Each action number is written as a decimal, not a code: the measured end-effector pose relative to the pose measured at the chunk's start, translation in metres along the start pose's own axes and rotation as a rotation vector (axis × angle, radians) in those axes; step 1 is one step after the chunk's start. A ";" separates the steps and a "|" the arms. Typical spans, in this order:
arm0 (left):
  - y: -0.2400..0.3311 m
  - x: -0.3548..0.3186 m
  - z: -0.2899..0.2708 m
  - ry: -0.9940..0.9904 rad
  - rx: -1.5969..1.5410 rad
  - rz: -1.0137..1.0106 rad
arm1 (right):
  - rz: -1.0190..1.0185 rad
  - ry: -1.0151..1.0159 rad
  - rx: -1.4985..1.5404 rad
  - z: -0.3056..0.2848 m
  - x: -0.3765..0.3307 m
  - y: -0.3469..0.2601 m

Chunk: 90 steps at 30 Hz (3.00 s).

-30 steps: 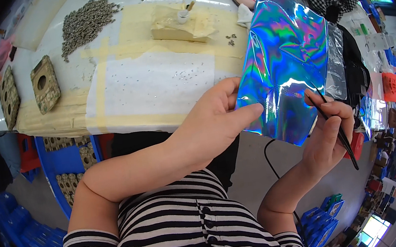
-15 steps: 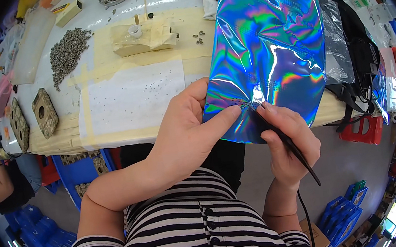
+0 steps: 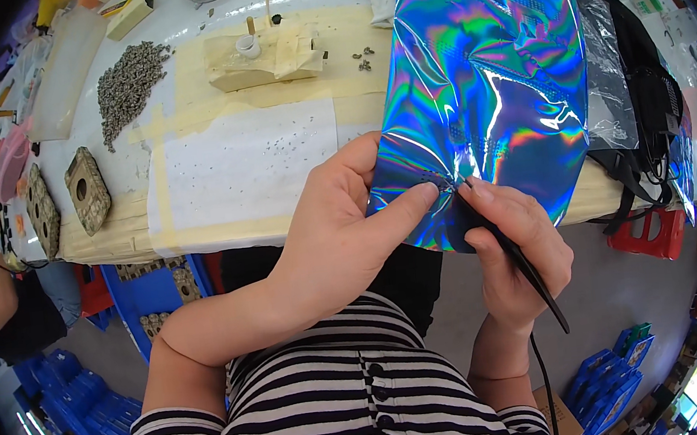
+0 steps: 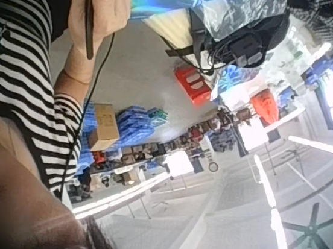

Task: The person uses tweezers to pick up and place small metal tracks onto a scale model tank, then uses the tweezers to apply decorative stickers or decals from a holographic sheet onto the tank parts.

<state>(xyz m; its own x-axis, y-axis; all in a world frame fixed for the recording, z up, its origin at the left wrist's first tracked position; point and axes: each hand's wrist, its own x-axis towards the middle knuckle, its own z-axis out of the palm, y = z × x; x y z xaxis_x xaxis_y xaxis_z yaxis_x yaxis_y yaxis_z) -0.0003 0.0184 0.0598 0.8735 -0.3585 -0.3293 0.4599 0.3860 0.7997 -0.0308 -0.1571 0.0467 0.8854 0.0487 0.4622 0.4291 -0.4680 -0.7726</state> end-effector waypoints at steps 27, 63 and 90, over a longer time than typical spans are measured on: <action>-0.004 -0.002 -0.003 0.000 -0.004 0.052 | -0.226 -0.002 -0.290 0.009 0.001 -0.008; -0.005 0.001 -0.008 -0.040 -0.009 0.031 | -0.148 0.015 -0.132 0.011 0.001 -0.006; -0.017 0.004 -0.015 -0.106 0.039 0.177 | -0.074 -0.458 -0.183 0.063 0.088 -0.035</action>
<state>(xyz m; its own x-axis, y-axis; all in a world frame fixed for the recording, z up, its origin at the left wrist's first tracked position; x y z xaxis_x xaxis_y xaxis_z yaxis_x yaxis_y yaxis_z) -0.0025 0.0234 0.0379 0.9174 -0.3765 -0.1285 0.2921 0.4182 0.8601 0.0429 -0.0811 0.0873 0.8587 0.4513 0.2428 0.4920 -0.5938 -0.6366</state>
